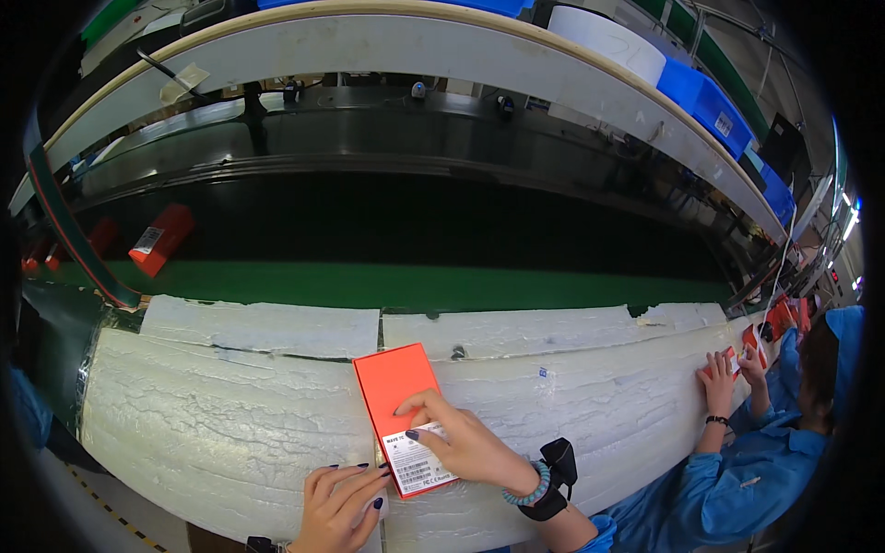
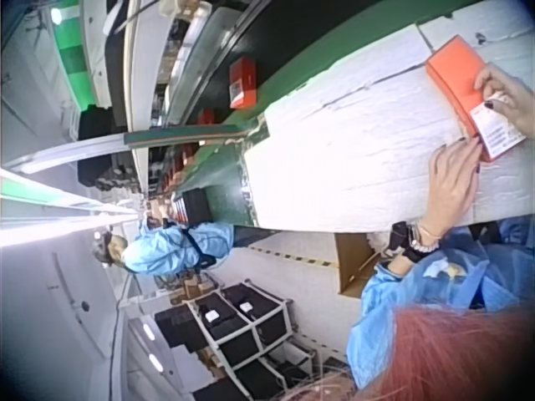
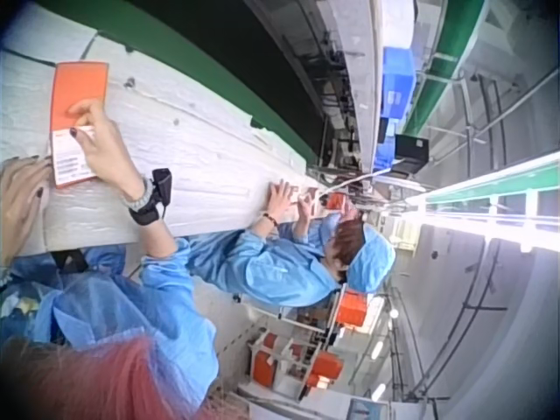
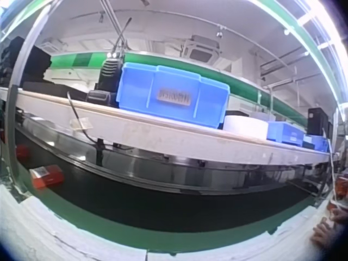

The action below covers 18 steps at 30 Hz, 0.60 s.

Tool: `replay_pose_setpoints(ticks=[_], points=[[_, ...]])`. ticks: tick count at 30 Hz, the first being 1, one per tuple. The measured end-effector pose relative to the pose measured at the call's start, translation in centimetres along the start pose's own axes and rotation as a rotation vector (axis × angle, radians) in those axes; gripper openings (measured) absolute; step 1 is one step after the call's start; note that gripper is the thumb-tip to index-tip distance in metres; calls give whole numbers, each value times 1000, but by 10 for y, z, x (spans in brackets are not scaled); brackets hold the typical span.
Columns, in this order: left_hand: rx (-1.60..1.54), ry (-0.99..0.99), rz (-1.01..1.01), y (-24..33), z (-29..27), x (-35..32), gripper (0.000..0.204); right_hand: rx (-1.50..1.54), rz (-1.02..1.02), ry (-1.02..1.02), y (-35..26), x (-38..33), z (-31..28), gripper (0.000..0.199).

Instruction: Applying stickers or shipping labels onto red product boxes on an assembly line conveyor belt.

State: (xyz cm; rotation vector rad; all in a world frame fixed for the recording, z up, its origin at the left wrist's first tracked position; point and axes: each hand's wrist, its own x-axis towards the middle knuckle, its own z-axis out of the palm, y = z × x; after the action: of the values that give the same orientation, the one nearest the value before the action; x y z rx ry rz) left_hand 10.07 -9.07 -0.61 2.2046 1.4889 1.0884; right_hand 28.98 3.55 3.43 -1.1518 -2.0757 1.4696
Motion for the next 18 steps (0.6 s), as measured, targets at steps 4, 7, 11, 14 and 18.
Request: replay_pose_setpoints(ticks=[4, 7, 11, 14, 18], points=[[-9, -3, 21, 0, 2, -1, 40, -24, -6, 14, -1, -2, 2, 33], [-5, -10, 26, -1, 1, 0, 41, -22, -7, 12, 0, 0, 2, 33], [10, -6, 44, 0, 1, -4, 42, -32, -9, 18, -2, -2, 2, 33], [35, -11, 77, -1, 4, -6, 42, -37, 1, 14, -2, -2, 3, 33], [94, -83, 152, -5, 9, -9, 41, -25, 8, 14, 0, -2, 4, 32]])
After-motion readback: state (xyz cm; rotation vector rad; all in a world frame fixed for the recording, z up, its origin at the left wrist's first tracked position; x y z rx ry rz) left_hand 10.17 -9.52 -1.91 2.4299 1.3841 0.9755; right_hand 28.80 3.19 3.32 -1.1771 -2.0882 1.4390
